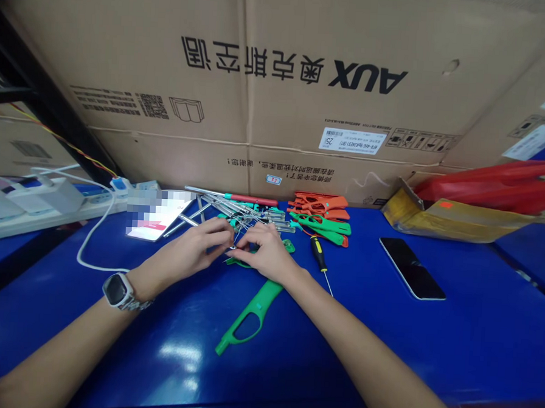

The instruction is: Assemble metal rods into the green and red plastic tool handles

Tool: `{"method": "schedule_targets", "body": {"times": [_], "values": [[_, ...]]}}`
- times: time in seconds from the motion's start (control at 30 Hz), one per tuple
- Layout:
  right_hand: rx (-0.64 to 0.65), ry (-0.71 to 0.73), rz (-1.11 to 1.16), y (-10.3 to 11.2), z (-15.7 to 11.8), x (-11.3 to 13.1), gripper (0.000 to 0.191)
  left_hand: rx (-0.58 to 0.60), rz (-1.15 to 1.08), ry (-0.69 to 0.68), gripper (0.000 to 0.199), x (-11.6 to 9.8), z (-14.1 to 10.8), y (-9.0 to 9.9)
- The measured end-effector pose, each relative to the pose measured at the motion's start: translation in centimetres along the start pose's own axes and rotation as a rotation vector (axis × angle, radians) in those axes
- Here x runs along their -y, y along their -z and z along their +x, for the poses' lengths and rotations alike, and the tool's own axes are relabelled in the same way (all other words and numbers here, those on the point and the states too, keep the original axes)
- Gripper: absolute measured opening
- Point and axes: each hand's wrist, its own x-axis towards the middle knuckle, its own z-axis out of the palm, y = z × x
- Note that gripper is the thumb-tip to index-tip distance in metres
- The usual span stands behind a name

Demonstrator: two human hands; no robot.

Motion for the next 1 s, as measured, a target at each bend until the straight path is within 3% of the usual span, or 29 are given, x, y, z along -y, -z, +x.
{"method": "schedule_targets", "body": {"times": [0.17,0.3,0.47,0.63,0.83,1.0], "values": [[0.015,-0.014,-0.089,0.0,-0.2,0.5,0.016,0.063,0.161,0.124,0.016,-0.3,0.0,1.1],[-0.005,-0.008,-0.103,0.0,-0.4,1.1,0.01,0.072,0.145,0.146,0.018,-0.6,-0.2,1.5],[-0.03,-0.018,-0.107,-0.3,-0.5,1.1,0.01,0.1,0.213,0.192,0.005,-1.7,0.1,1.3],[-0.018,-0.025,-0.113,-0.1,-0.6,1.1,0.007,0.111,0.315,0.188,0.033,-1.6,0.4,0.7],[0.109,-0.104,-0.154,1.7,-1.0,1.2,0.027,0.092,0.363,0.214,0.031,-1.1,0.3,0.2],[0.232,-0.108,-0.214,2.3,-1.2,1.2,0.028,0.084,0.352,0.229,0.021,-1.1,0.1,0.3]]}}
